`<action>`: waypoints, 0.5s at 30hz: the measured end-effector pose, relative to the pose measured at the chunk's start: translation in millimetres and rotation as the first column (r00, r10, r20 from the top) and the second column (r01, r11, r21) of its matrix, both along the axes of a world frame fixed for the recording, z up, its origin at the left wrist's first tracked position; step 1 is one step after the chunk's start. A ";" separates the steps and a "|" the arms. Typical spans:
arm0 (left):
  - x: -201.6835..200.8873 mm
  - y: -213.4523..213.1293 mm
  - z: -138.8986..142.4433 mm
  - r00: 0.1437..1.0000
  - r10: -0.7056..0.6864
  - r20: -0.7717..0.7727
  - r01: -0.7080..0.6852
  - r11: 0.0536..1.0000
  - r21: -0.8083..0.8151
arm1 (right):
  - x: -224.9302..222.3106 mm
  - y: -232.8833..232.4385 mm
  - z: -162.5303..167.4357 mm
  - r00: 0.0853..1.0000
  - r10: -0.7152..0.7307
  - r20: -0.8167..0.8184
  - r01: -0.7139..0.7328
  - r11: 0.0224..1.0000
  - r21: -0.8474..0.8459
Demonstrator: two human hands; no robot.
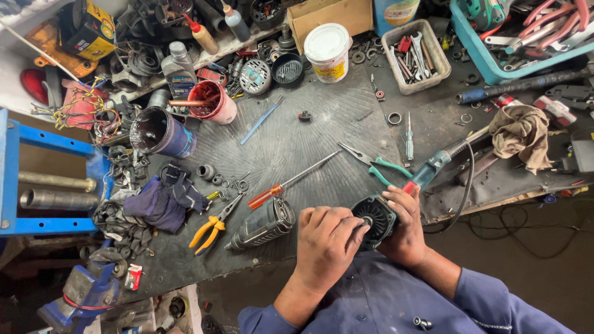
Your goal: The person uses a screwdriver to remove screws from a power drill, then separates the housing to remove the internal motor and rotor. The person wipes the rotor with a cloth and places the disassembled parts on the workbench.
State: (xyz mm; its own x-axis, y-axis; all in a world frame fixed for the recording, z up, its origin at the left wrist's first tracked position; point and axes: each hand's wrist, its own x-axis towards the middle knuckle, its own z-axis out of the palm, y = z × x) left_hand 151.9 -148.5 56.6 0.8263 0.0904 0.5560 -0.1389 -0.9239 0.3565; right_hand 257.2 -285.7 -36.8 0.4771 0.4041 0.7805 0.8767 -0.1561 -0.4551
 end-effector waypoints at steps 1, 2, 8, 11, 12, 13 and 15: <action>0.1 -0.6 0.5 1.000 0.003 -0.003 -0.003 1.000 0.007 | -0.1 0.1 -0.1 1.000 -0.002 -0.001 0.002 1.000 0.004; 0.4 -1.0 0.7 1.000 0.007 -0.005 -0.007 1.000 0.014 | -0.1 0.4 -0.2 1.000 -0.004 -0.001 0.004 1.000 0.008; -1.5 -1.9 -5.9 0.997 0.059 -0.046 -0.058 0.998 0.031 | -0.4 0.6 -2.3 1.000 -0.013 -0.001 0.013 1.000 0.005; -8.1 -0.6 -15.0 0.995 0.073 -0.064 -0.078 0.994 -0.081 | -0.3 -1.7 -5.4 1.000 -0.004 -0.001 0.004 1.000 0.009; -10.9 -0.1 -19.0 0.995 0.071 -0.066 -0.079 0.988 -0.135 | 0.2 -2.9 -6.8 1.000 -0.007 -0.001 0.007 1.000 0.003; -12.2 0.9 -23.9 0.993 0.046 -0.112 -0.071 0.969 -0.237 | 0.7 -4.2 -8.2 1.000 -0.014 -0.001 0.014 1.000 0.000; -14.9 -0.1 -34.9 0.980 -0.011 -0.199 -0.079 0.895 -0.438 | 2.0 -7.9 -10.7 1.000 -0.014 -0.022 0.014 1.000 -0.027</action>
State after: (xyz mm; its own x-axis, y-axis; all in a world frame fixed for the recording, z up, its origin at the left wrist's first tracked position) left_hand 137.0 -148.7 21.8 0.9044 0.3192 0.2832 0.0021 -0.6670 0.7450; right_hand 259.2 -293.6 -47.5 0.4997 0.4176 0.7589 0.8642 -0.1806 -0.4697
